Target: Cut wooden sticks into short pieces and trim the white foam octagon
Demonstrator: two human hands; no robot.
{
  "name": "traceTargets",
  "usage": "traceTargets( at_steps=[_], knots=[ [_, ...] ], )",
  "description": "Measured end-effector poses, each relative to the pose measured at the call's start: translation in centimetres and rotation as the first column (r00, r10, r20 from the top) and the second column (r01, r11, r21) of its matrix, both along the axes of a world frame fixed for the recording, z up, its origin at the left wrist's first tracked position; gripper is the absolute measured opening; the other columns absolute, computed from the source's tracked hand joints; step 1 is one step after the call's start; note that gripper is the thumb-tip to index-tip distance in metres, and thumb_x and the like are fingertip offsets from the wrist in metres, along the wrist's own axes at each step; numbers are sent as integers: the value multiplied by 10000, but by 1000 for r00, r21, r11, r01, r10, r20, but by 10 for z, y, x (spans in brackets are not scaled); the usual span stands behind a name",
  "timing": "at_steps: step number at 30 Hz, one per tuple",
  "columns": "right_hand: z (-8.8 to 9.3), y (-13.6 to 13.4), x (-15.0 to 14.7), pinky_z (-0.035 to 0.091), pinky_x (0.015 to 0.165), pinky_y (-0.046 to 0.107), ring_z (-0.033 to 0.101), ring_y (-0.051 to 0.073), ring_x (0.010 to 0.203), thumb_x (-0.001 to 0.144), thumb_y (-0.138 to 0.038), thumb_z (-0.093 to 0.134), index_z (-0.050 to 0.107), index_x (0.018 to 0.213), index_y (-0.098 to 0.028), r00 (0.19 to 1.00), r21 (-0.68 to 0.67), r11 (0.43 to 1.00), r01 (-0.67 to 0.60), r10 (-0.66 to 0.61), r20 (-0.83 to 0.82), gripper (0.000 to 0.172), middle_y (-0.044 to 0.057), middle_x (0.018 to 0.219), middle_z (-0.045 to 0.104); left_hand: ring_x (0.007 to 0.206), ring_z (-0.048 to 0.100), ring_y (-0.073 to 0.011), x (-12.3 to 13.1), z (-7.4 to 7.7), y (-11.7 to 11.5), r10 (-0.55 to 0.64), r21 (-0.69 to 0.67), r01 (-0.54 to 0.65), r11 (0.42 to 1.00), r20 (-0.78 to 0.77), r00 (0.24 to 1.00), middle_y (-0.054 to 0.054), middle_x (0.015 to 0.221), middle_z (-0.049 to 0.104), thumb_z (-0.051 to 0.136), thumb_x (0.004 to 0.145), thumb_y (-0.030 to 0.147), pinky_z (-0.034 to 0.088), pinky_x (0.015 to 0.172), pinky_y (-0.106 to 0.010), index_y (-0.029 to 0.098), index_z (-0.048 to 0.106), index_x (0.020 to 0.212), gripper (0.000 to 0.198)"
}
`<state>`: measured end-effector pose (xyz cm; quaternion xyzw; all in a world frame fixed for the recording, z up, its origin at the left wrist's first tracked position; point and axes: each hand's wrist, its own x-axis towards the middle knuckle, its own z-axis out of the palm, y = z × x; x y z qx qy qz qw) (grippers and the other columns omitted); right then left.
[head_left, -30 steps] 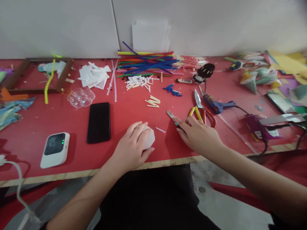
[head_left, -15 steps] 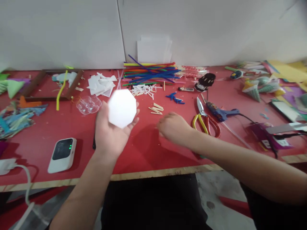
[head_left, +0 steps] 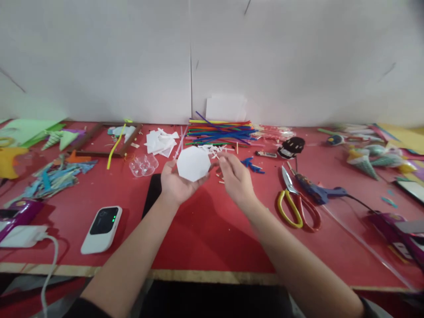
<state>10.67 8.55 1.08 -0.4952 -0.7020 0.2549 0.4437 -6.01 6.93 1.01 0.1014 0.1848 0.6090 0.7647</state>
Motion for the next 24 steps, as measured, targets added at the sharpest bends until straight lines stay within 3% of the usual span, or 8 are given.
traceTargets(
  at_steps=[1, 3, 6, 9, 17, 21, 24],
  knots=[
    [-8, -9, 2, 562, 819, 364, 690, 213, 947, 1019, -490, 410, 569, 1258, -200, 991, -43, 998, -44, 38, -130, 409, 101, 1064, 719, 1132, 668, -395, 0, -3, -2, 6, -31, -6, 999, -2, 1000, -181, 1199, 699, 485, 812, 375, 603, 796, -488, 146, 559, 1336, 576],
    [-24, -19, 6, 581, 810, 386, 677, 223, 978, 955, -533, 545, 503, 1330, -215, 968, -54, 993, -102, 87, -234, 493, 118, 1148, 672, 1100, 682, -386, 4, -8, -6, 46, -97, -45, 994, 6, 999, -171, 1150, 719, 487, 788, 337, 589, 837, -537, 149, 553, 1348, 595],
    [-39, -23, 9, 571, 909, 470, 600, 291, 1175, 770, -517, 793, 312, 1507, -244, 981, 94, 984, -151, 161, -107, 921, 176, 1375, 533, 1134, 664, -405, 14, -10, -13, -18, -172, 18, 985, 2, 1000, -183, 1181, 712, 454, 782, 309, 545, 898, -621, 148, 539, 1375, 620],
    [-43, -22, 10, 532, 1001, 525, 503, 346, 1325, 666, -470, 890, 86, 1599, -276, 976, 234, 948, -215, 219, 8, 1246, 208, 1521, 396, 1181, 640, -406, 22, -8, -21, -27, -94, 25, 995, -21, 999, -154, 1274, 686, 454, 768, 321, 503, 948, -660, 194, 516, 1418, 666],
    [-35, -24, 12, 580, 937, 503, 564, 341, 1294, 774, -333, 824, 15, 1599, -311, 976, 417, 884, -211, 213, 42, 1156, 191, 1448, 518, 1242, 598, -408, 26, -9, -28, -59, 34, 67, 997, -208, 976, -144, 1287, 686, 463, 748, 450, 491, 960, -633, 204, 557, 1379, 683],
    [-33, -22, 13, 531, 1017, 555, 541, 347, 1328, 784, -304, 817, -9, 1603, -292, 974, 452, 863, -225, 217, 72, 1164, 204, 1465, 502, 1067, 683, -355, 27, -11, -28, 112, 78, -89, 993, -386, 916, -133, 1104, 738, 599, 796, 597, 563, 859, -502, 184, 636, 1221, 594],
    [-32, -24, 13, 491, 1069, 557, 490, 322, 1384, 816, -266, 791, -35, 1604, -306, 950, 449, 841, -300, 304, 67, 1143, 190, 1503, 470, 835, 704, -231, 27, -13, -27, 288, 165, -237, 957, -561, 776, -61, 921, 742, 870, 664, 447, 570, 738, -338, 173, 668, 1051, 515]
  ],
)
